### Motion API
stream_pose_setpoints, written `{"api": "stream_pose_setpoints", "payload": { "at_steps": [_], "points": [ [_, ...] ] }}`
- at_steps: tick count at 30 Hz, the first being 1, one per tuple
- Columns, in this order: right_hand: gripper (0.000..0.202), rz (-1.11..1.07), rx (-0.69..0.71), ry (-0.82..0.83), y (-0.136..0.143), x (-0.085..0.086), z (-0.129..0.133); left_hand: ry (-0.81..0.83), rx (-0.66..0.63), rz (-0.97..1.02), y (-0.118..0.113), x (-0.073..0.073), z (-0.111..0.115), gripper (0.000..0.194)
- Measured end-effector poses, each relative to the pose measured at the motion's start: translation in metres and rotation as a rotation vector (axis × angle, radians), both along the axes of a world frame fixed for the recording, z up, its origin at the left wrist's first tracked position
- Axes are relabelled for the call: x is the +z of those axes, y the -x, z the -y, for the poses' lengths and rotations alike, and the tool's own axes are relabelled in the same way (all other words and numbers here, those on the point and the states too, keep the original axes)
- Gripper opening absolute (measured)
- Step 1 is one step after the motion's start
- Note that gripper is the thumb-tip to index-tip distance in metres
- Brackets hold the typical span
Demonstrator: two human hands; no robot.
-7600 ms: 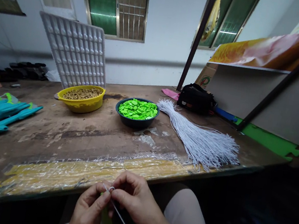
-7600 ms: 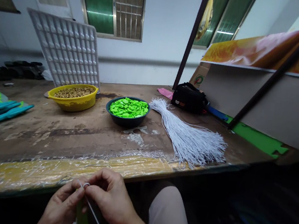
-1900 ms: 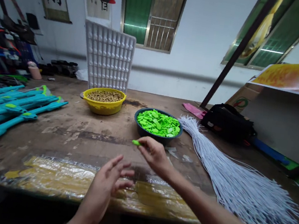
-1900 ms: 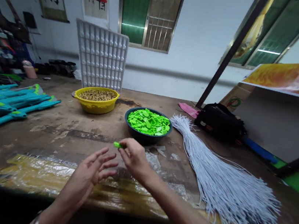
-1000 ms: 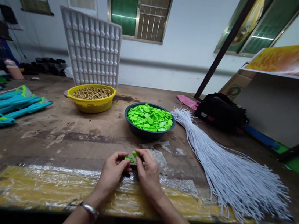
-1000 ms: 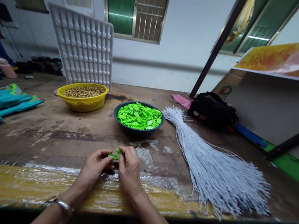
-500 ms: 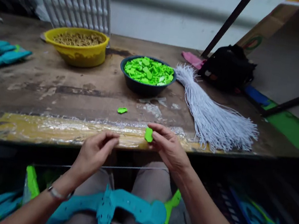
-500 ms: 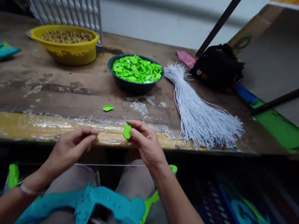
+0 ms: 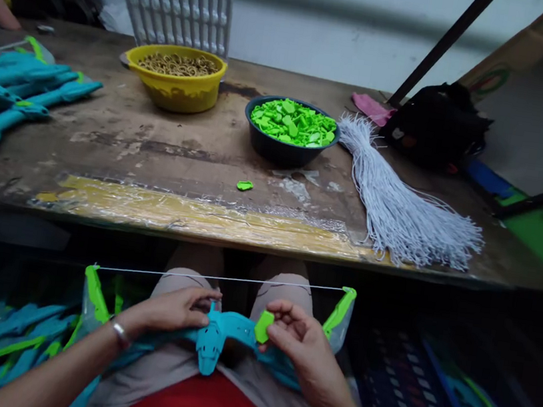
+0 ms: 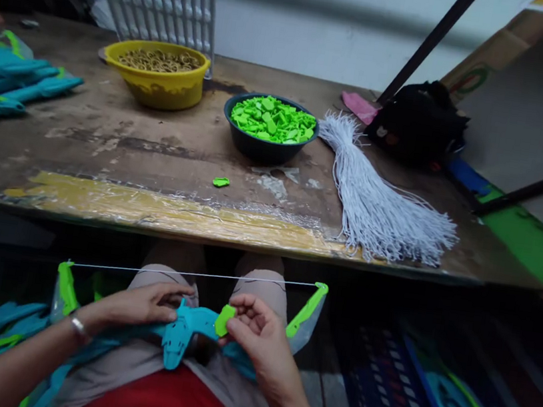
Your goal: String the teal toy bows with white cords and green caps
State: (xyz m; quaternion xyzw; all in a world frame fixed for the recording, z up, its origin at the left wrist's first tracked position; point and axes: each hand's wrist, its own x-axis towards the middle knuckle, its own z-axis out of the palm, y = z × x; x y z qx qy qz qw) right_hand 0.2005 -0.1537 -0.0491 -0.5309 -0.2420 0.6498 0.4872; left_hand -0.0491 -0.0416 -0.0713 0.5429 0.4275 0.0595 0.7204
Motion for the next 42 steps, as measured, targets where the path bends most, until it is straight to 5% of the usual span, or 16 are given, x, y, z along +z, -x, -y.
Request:
{"api": "stream_pose_setpoints", "payload": {
  "at_steps": [7, 12, 16, 24, 31, 35, 38, 42],
  "points": [
    [0.038, 0.145, 0.082, -0.142, 0.017, 0.035, 0.004, 0.067, -0.103, 0.006, -0.014, 0.013, 0.003, 0.033],
    [0.014, 0.481, 0.108, -0.423, 0.018, 0.069, 0.017, 0.017, -0.077, 0.096, -0.02, 0.047, 0.009, 0.036],
    [0.016, 0.628, 0.137, -0.478, 0.023, 0.084, 0.024, 0.044, -0.077, 0.194, -0.02, 0.071, 0.012, 0.048],
    [0.009, 0.672, 0.015, -0.599, 0.013, 0.098, 0.028, -0.026, 0.129, 0.448, -0.024, 0.104, 0.008, 0.053],
    [0.022, 0.419, -0.171, -0.67, 0.018, 0.145, -0.006, -0.236, 0.412, 0.674, -0.052, 0.149, 0.0, 0.046],
    [0.028, 0.31, -0.248, -0.732, 0.028, 0.167, -0.029, -0.285, 0.469, 0.743, -0.069, 0.167, 0.004, 0.047],
    [0.022, 0.455, -0.211, -0.864, 0.031, 0.174, -0.041, -0.309, 0.516, 0.742, -0.079, 0.169, 0.008, 0.049],
    [0.011, 0.791, -0.341, -0.91, 0.029, 0.175, -0.047, -0.218, 0.581, 0.842, -0.086, 0.164, 0.015, 0.055]
  ]
}}
